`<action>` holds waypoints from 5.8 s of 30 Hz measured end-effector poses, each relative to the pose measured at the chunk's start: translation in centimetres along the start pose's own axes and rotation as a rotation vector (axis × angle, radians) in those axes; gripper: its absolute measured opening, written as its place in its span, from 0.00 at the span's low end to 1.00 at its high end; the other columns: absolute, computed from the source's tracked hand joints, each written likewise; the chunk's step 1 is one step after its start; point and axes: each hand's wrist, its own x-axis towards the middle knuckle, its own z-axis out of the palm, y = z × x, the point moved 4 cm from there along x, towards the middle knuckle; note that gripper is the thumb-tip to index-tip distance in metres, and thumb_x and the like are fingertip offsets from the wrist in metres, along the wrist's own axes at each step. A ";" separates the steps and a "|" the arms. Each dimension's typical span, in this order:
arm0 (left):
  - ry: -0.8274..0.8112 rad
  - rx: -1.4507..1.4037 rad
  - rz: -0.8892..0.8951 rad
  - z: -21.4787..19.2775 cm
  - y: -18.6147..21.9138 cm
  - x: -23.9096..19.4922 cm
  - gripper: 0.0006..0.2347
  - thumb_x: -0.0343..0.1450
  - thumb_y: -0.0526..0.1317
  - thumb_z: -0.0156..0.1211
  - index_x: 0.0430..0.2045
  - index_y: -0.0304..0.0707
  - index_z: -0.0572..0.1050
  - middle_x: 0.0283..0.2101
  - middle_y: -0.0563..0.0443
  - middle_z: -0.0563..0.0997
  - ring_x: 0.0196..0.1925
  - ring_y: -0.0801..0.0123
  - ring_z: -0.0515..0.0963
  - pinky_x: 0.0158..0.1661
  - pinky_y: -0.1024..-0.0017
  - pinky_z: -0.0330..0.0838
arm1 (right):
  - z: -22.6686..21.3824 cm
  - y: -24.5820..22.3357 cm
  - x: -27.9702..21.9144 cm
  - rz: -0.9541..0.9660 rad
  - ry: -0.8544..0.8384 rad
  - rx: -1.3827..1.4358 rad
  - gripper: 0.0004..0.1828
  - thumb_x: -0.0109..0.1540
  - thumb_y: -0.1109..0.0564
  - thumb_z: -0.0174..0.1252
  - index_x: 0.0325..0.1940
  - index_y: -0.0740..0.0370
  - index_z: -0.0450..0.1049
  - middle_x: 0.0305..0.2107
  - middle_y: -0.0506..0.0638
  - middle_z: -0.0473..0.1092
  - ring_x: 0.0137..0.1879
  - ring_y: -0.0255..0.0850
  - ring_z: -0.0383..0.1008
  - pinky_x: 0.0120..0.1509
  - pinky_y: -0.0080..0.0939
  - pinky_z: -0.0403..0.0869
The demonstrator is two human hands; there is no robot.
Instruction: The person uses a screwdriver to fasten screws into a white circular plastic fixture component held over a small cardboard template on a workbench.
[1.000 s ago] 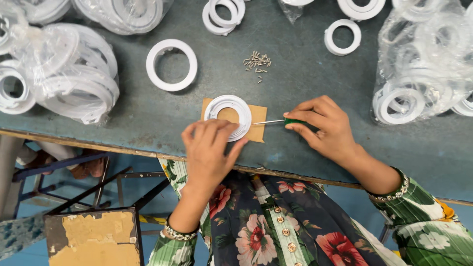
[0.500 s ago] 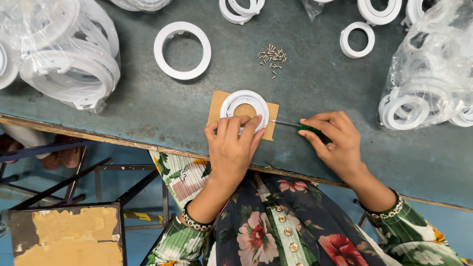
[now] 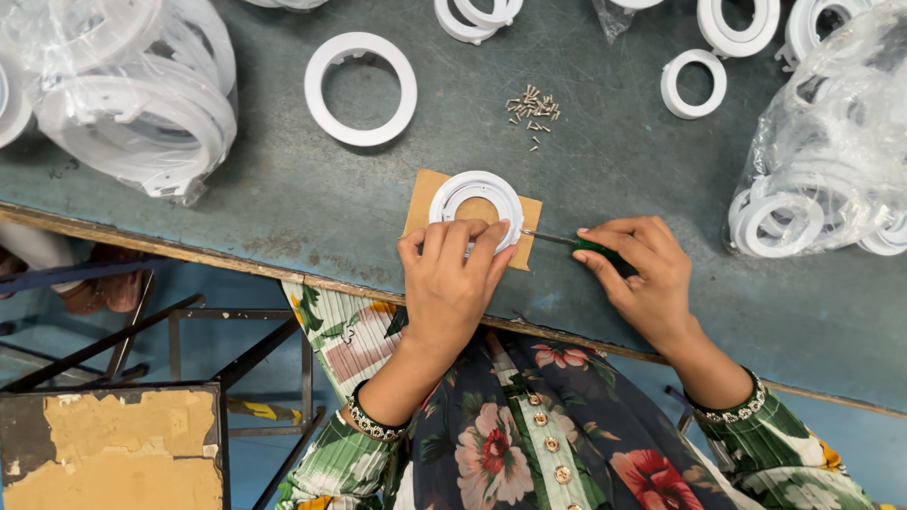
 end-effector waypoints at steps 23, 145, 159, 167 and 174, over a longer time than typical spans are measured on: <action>0.029 -0.055 -0.018 0.2 -0.5 -0.5 0.15 0.69 0.44 0.71 0.47 0.44 0.79 0.41 0.59 0.76 0.46 0.69 0.75 0.52 0.60 0.61 | 0.3 0.3 -0.3 0.024 0.003 0.015 0.13 0.58 0.62 0.72 0.47 0.61 0.81 0.40 0.51 0.76 0.46 0.42 0.74 0.52 0.40 0.72; -0.033 -0.029 -0.008 0.0 -0.2 0.3 0.12 0.70 0.42 0.71 0.45 0.44 0.80 0.41 0.58 0.77 0.45 0.66 0.75 0.51 0.59 0.61 | 1.7 2.6 1.9 0.215 -0.338 0.063 0.12 0.65 0.53 0.61 0.51 0.57 0.77 0.15 0.46 0.71 0.20 0.36 0.72 0.28 0.38 0.68; -0.313 0.122 0.099 -7.0 -4.6 2.9 0.15 0.61 0.38 0.65 0.41 0.52 0.82 0.54 0.56 0.79 0.66 0.57 0.67 0.65 0.51 0.47 | -0.3 2.5 2.6 -0.017 -0.194 -0.045 0.13 0.62 0.47 0.66 0.34 0.58 0.79 0.31 0.48 0.79 0.32 0.44 0.78 0.33 0.42 0.72; -0.166 0.107 0.007 -3.3 -0.8 3.0 0.12 0.70 0.48 0.68 0.41 0.44 0.79 0.48 0.56 0.77 0.61 0.59 0.70 0.64 0.49 0.46 | -0.2 2.6 2.5 0.003 -0.201 -0.036 0.13 0.62 0.46 0.65 0.35 0.58 0.79 0.32 0.47 0.79 0.32 0.43 0.78 0.32 0.41 0.72; -0.244 0.095 0.104 -2.7 -1.4 2.5 0.08 0.70 0.43 0.67 0.40 0.47 0.79 0.46 0.57 0.77 0.59 0.66 0.73 0.66 0.51 0.46 | -0.1 2.9 2.2 0.006 -0.214 -0.019 0.12 0.63 0.46 0.65 0.36 0.56 0.79 0.31 0.46 0.79 0.31 0.43 0.77 0.31 0.41 0.71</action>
